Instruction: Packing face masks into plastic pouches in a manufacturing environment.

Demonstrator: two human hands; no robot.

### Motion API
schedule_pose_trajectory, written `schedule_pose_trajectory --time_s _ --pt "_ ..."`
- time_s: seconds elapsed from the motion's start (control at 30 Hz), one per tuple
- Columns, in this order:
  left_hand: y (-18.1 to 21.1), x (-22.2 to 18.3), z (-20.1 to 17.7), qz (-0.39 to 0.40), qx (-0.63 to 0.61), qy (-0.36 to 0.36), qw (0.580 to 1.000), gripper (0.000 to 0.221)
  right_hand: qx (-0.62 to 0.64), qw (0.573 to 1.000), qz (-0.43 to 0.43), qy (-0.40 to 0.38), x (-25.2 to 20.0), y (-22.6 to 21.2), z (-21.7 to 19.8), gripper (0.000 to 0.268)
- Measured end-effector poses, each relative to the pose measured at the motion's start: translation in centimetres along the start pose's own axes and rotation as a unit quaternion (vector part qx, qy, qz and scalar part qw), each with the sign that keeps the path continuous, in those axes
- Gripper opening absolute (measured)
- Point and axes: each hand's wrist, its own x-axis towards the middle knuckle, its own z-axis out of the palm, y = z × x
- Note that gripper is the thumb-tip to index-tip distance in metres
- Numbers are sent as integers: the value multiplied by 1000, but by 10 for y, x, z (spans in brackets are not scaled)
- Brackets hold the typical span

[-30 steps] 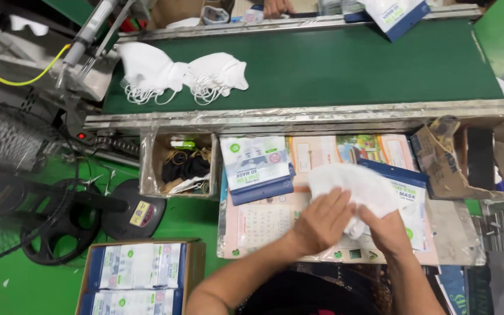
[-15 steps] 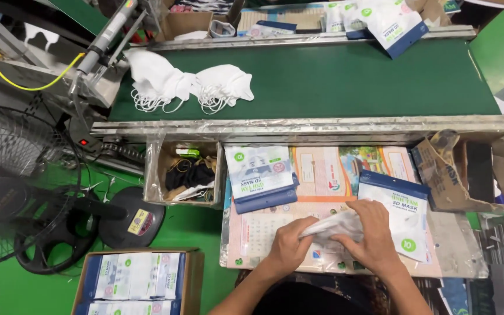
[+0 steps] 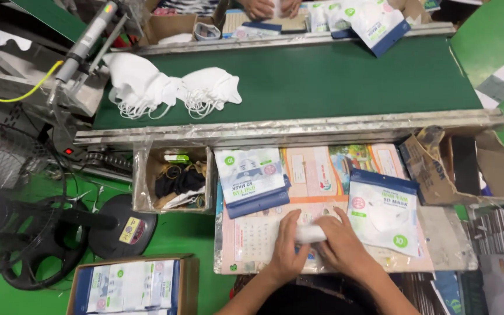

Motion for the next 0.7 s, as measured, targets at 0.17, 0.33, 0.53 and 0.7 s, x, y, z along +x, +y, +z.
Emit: schedule_pose_trajectory --time_s 0.17,0.33,0.53,0.7 --pt "-24 4 -6 -60 -59 -104 991 30 181 978 84 -62 22 -10 -34 82" --pt "-46 21 -51 86 68 -136 985 11 142 948 180 -219 -1 9 -37 66" --pt "-49 17 -84 37 497 -148 854 51 365 913 180 -27 -10 36 -1 47" --pt "-82 -19 -68 45 544 -208 812 49 577 762 266 125 -12 19 13 35"
